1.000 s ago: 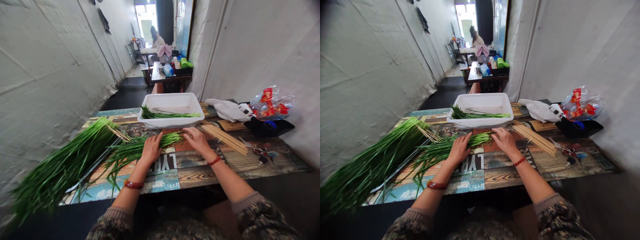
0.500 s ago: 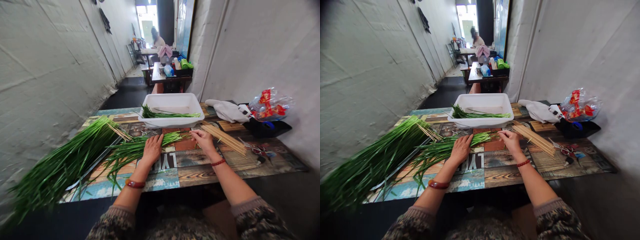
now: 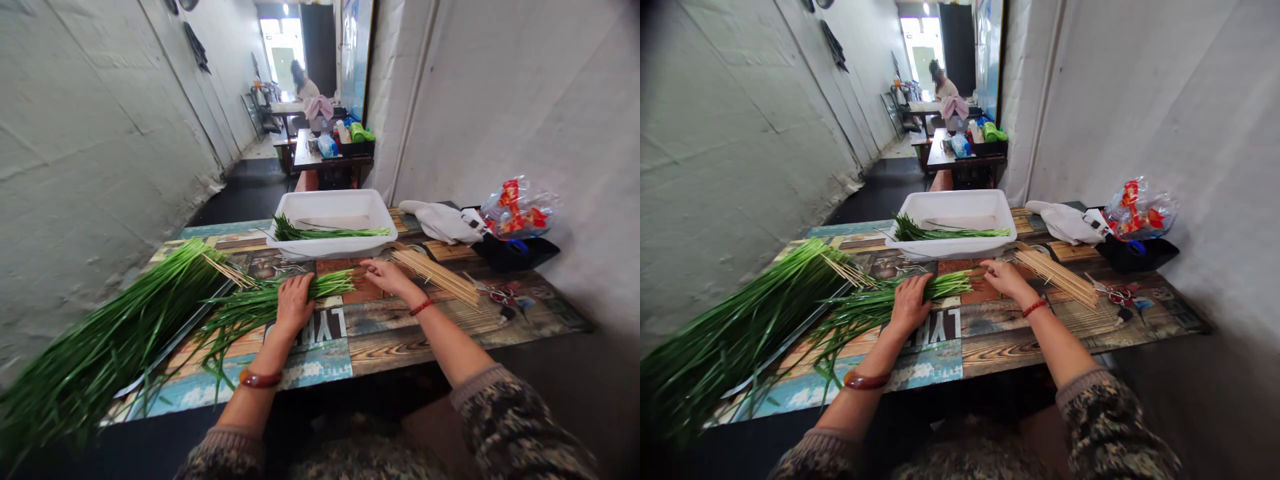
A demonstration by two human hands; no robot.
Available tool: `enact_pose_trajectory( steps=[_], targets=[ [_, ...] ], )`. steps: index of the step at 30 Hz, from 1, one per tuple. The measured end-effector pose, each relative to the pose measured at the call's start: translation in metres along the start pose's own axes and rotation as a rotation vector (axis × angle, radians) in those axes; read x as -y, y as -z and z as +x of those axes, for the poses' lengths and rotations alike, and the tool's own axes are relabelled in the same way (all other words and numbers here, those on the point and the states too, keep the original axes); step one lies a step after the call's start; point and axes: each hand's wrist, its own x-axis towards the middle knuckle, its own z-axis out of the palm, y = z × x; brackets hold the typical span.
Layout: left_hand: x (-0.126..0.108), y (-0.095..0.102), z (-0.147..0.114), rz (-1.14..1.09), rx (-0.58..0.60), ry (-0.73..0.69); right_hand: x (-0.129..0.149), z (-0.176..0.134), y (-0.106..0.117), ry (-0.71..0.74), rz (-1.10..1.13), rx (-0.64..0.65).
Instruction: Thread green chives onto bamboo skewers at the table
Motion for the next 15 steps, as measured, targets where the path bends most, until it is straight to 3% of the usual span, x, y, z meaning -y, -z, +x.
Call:
enact_pose_trajectory(
  steps=[3, 6, 10, 15],
  targets=[
    [-0.001, 0.001, 0.000, -0.001, 0.009, 0.008, 0.005, 0.012, -0.012, 0.036, -0.064, 0.135],
    [0.000, 0.001, 0.000, -0.008, 0.016, 0.016, 0.008, 0.022, -0.019, 0.061, -0.119, 0.168],
    [0.002, 0.000, -0.001, -0.043, -0.008, -0.009, 0.009, 0.023, -0.023, 0.087, -0.169, 0.091],
    [0.004, -0.001, -0.003, -0.092, 0.027, -0.076, 0.005, 0.005, -0.014, 0.087, -0.150, -0.105]
  ],
)
